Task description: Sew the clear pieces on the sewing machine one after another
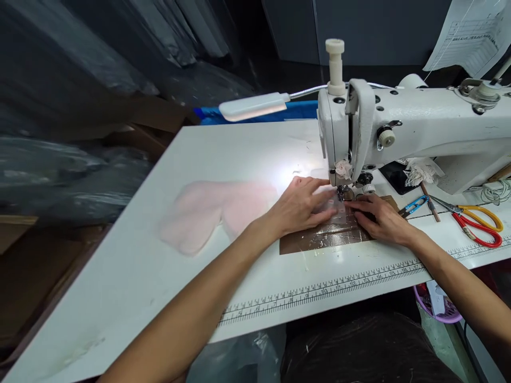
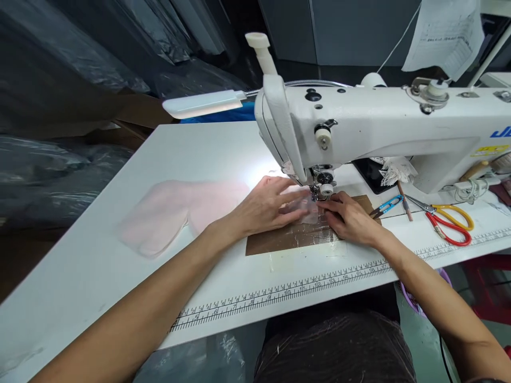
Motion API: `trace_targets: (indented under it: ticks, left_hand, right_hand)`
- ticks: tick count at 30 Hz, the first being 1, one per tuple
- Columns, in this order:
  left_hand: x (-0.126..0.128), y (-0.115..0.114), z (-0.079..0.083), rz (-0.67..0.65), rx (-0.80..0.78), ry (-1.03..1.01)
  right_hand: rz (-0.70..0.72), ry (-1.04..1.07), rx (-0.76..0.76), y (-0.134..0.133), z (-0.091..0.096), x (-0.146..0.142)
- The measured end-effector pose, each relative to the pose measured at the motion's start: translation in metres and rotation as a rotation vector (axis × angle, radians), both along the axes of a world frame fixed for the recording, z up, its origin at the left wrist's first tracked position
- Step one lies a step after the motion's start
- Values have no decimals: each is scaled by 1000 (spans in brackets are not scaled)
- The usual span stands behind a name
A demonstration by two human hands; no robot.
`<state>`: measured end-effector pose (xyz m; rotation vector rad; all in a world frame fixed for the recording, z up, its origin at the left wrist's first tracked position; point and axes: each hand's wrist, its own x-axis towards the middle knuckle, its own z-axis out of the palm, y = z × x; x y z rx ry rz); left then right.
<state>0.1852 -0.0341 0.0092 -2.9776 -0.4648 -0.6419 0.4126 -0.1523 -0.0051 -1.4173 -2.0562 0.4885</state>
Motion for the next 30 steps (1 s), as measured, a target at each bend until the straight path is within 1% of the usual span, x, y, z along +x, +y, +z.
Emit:
trace_targets:
  ticks: [2, 4, 6, 7, 9, 11, 14, 16, 18, 20, 22, 24, 27, 30]
  left_hand:
    - [-5, 2, 13, 24, -15, -94]
    - [-10, 0, 26, 41, -27, -146]
    - [-13, -7, 32, 7, -11, -120]
    - [-14, -11, 32, -26, 7, -86]
    - [-15, -21, 26, -95, 38, -11]
    - [-15, -29, 16, -146, 47, 24]
    - [-13, -34, 1, -195, 16, -9]
    - [-9, -32, -5, -230, -14, -41]
    - [-5, -28, -8, -274, -40, -79]
    - [-1, -24, -10, -313, -76, -129]
    - [2, -21, -11, -330, -118, -171]
    - [4, -20, -13, -317, -158, -199]
    - [4, -22, -16, -285, -177, -234]
    - [4, -25, -18, -252, -127, -231]
  right_hand:
    - [-73, 48, -39, 2, 3, 2]
    - [-152, 70, -57, 4, 3, 3]
    - [-191, 78, -50, 4, 2, 2]
    - [-195, 81, -41, 4, 1, 1]
    - [-190, 77, -36, 5, 1, -1]
    - [-180, 44, -66, 7, 7, -3]
    - [-109, -75, -209, 14, 25, -3]
    - [-58, -155, -328, 21, 38, -3]
    - [-55, -185, -397, 26, 45, -4]
    - [-102, -154, -402, 28, 43, -5]
    - [-176, -106, -364, 27, 36, -6]
    - [-222, -96, -320, 25, 28, -6]
    - [-204, -114, -282, 22, 20, -5]
    - [-155, -127, -252, 22, 17, -2]
